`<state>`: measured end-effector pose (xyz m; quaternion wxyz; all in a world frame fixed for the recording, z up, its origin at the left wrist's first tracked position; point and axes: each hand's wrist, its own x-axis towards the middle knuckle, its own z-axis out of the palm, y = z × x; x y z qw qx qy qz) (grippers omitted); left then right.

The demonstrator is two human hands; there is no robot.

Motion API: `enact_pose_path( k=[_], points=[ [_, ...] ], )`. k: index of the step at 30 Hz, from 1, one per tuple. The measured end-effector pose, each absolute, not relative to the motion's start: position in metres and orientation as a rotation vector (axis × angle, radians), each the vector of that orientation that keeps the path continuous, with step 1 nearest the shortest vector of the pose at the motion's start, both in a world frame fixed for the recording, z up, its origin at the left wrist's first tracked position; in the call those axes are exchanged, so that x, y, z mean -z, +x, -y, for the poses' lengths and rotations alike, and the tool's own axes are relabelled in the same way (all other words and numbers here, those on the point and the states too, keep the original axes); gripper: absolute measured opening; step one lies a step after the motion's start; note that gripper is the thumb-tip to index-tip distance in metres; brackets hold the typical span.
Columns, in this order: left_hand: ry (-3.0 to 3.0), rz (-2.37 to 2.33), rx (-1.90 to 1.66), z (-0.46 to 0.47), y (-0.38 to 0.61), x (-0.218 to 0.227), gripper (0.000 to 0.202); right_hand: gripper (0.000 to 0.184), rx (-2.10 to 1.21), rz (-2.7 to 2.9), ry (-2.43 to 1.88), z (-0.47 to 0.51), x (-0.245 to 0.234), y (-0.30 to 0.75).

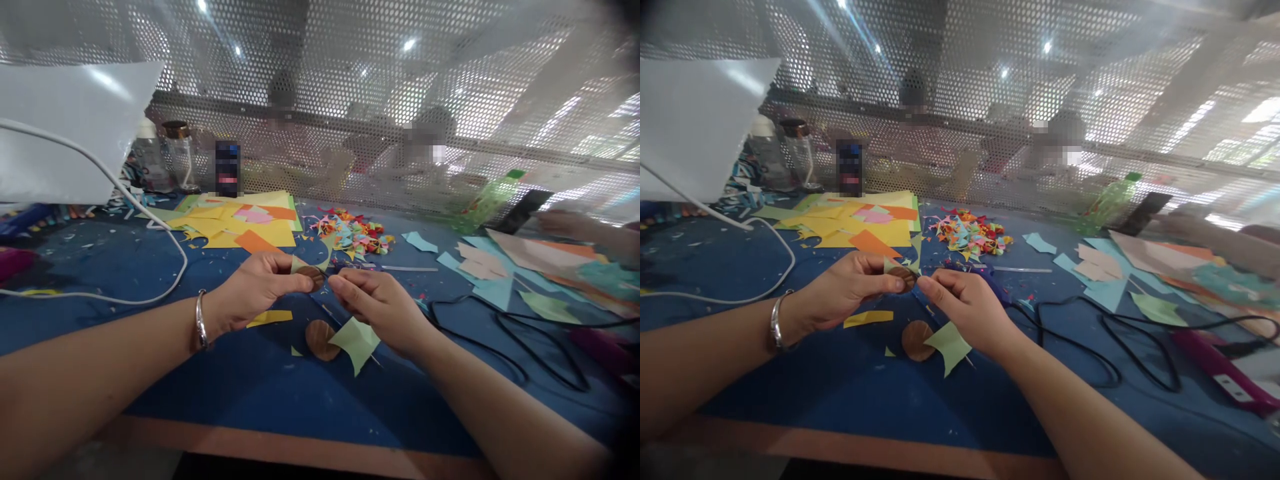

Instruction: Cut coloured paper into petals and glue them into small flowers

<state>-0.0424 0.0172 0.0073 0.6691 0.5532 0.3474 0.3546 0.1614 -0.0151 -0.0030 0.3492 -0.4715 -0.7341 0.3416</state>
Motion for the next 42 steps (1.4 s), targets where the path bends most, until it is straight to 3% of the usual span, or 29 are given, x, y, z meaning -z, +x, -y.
enact_pose_path(
  k=[13, 42],
  points=[
    [1.319, -0.760, -0.830, -0.0157, -0.0424, -0.0109, 0.005, 0.050, -0.903, 1.885, -1.213, 0.0152, 0.0020, 0.1605],
    [1.427, -0.826, -0.810, -0.0156, -0.0425, -0.0118, 0.010, 0.048, -0.916, 1.787, -1.251, 0.0138, 0.0039, 0.1598]
  ],
)
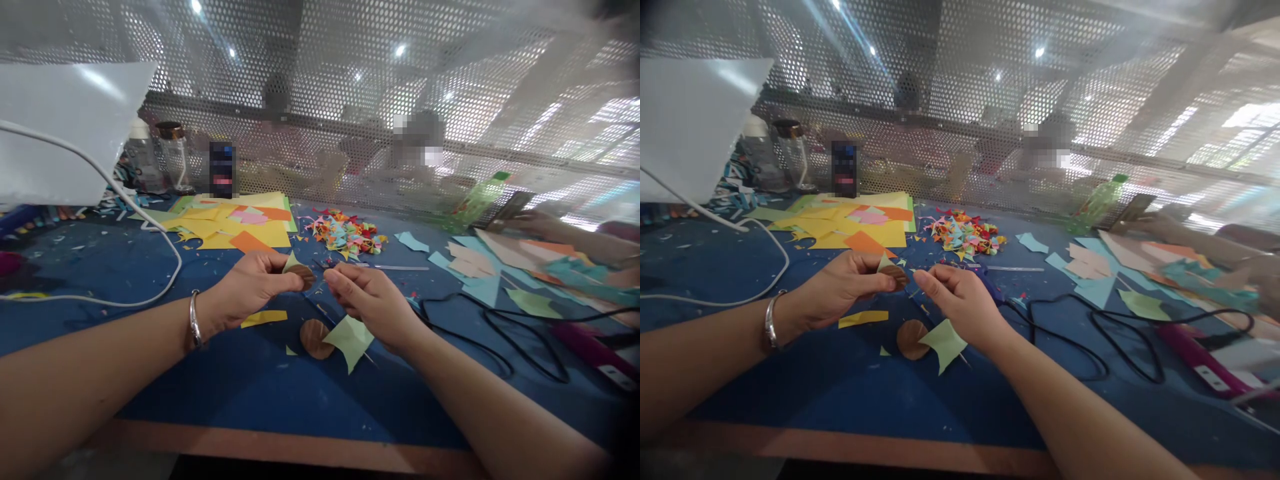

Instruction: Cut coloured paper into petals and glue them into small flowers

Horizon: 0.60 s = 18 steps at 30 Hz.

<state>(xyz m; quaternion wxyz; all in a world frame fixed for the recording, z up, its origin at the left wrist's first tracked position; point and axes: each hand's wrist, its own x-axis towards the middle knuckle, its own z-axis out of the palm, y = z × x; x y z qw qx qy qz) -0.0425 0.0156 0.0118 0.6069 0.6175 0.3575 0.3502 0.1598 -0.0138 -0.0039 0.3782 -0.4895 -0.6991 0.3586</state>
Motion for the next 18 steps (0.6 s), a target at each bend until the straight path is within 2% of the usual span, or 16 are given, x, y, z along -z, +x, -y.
enact_pose_path(
  k=[12, 18],
  points=[
    [1.950, -0.875, -0.589, -0.016, -0.045, -0.004, 0.013, 0.034, -0.972, 1.844, -1.211, 0.016, 0.002, 0.149],
    [1.630, -0.920, -0.665, -0.012, -0.040, -0.008, 0.009, 0.029, -0.945, 1.811, -1.202, 0.014, 0.003, 0.150]
  ],
)
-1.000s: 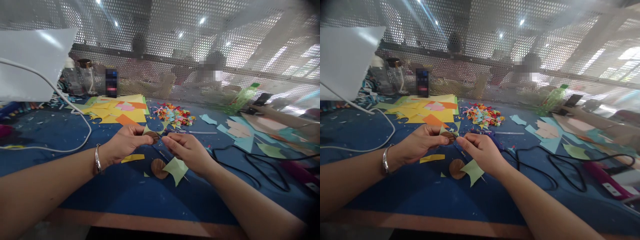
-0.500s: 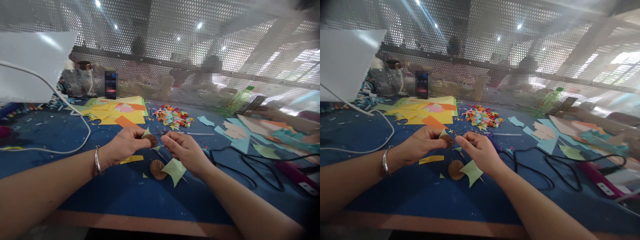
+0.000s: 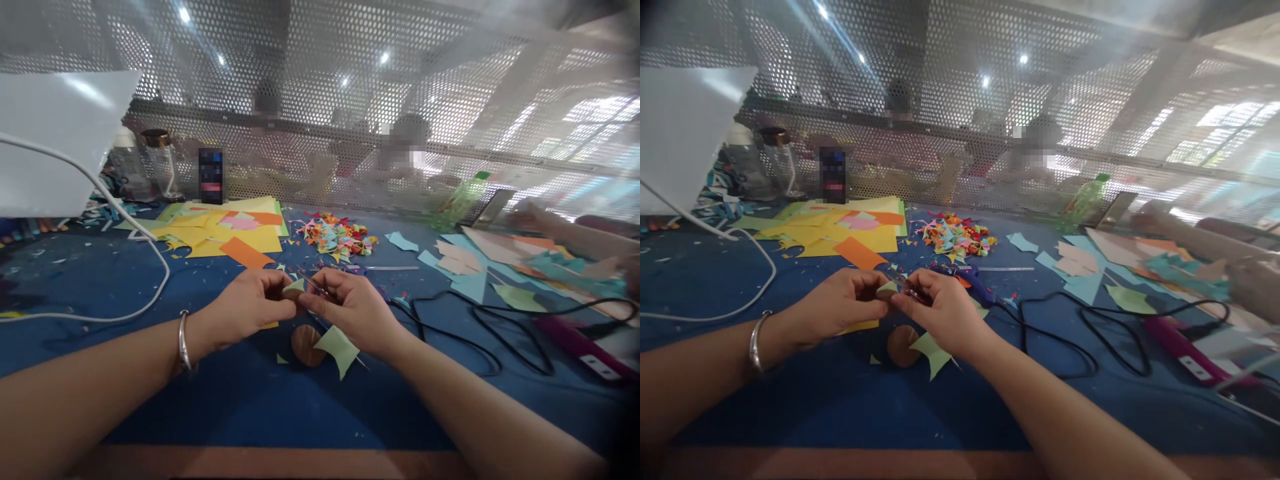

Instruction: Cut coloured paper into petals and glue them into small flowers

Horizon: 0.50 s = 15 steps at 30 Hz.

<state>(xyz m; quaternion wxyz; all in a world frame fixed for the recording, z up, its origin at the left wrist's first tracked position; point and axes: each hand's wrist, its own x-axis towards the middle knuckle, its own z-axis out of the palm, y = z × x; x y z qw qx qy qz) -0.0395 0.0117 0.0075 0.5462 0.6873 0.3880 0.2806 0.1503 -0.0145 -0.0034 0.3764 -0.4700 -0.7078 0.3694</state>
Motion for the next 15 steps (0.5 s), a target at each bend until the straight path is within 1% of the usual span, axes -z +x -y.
enact_pose_path(
  k=[5, 15],
  points=[
    [1.284, -0.852, -0.779, -0.007, -0.036, -0.014, 0.020, 0.030, -0.883, 1.720, -1.183, 0.013, 0.002, 0.150],
    [1.076, -0.758, -0.830, 0.002, -0.032, -0.013, 0.024, 0.031, -0.973, 1.582, -1.117, 0.015, -0.001, 0.146]
  ],
)
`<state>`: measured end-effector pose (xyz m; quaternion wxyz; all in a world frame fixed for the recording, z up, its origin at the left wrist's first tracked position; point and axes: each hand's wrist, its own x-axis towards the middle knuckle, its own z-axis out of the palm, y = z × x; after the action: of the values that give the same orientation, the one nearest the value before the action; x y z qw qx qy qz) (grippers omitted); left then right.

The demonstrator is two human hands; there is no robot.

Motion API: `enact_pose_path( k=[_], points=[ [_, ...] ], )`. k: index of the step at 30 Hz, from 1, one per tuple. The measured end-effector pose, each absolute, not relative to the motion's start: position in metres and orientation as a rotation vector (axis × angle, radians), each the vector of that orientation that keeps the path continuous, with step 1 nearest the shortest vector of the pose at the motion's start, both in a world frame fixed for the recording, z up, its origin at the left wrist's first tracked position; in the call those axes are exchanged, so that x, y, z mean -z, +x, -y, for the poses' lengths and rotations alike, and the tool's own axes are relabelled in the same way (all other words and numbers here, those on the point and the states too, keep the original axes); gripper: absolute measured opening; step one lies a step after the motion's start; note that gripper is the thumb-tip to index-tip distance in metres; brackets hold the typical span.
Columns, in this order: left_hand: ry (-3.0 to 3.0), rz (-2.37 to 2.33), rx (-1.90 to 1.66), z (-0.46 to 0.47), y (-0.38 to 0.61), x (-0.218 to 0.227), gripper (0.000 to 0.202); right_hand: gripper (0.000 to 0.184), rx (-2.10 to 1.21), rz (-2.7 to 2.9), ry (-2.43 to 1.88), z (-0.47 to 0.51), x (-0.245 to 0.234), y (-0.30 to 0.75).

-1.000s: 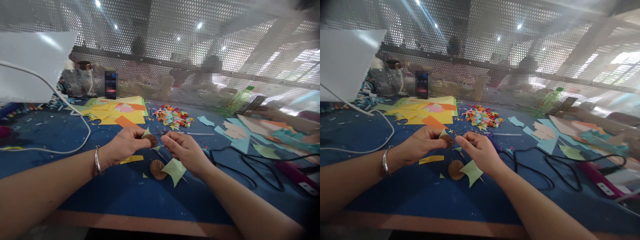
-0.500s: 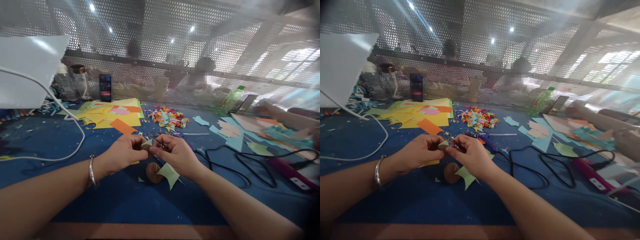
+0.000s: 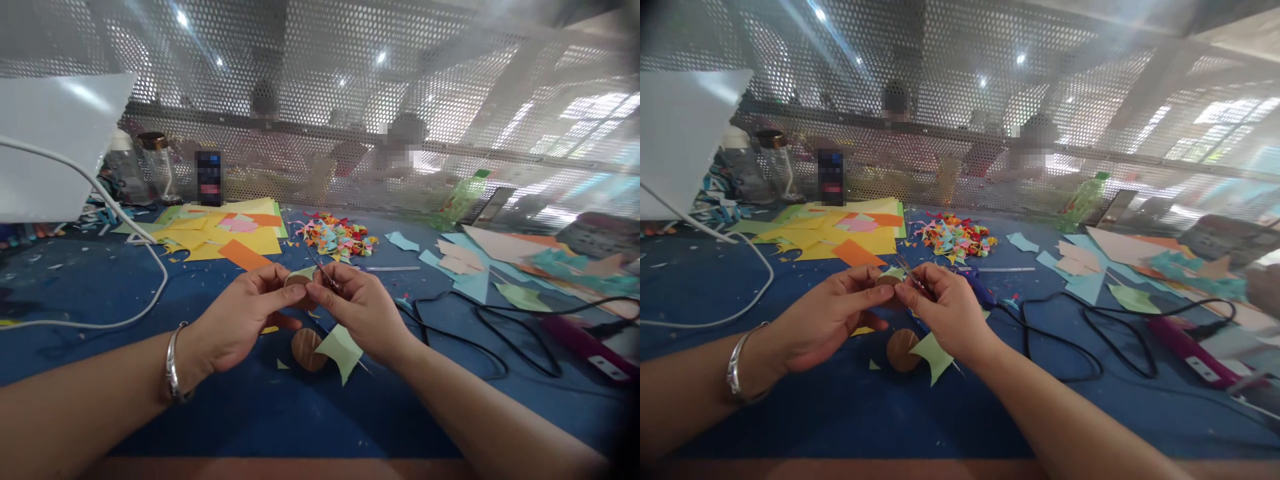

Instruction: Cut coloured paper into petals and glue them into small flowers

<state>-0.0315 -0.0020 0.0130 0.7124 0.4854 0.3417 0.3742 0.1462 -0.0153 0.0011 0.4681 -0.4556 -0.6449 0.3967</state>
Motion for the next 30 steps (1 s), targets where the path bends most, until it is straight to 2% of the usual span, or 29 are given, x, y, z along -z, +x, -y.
enact_pose_path(
  k=[11, 18, 30],
  points=[
    [1.203, -0.824, -0.890, -0.005, -0.036, -0.011, 0.023, 0.037, -0.999, 1.612, -1.191, 0.016, -0.002, 0.147],
    [1.295, -0.890, -0.908, -0.008, -0.039, -0.011, 0.015, 0.048, -1.044, 1.573, -1.178, 0.014, 0.003, 0.151],
    [1.262, -0.843, -0.968, -0.008, -0.039, -0.012, 0.012, 0.048, -1.000, 1.698, -1.213, 0.014, 0.004, 0.155]
  ],
)
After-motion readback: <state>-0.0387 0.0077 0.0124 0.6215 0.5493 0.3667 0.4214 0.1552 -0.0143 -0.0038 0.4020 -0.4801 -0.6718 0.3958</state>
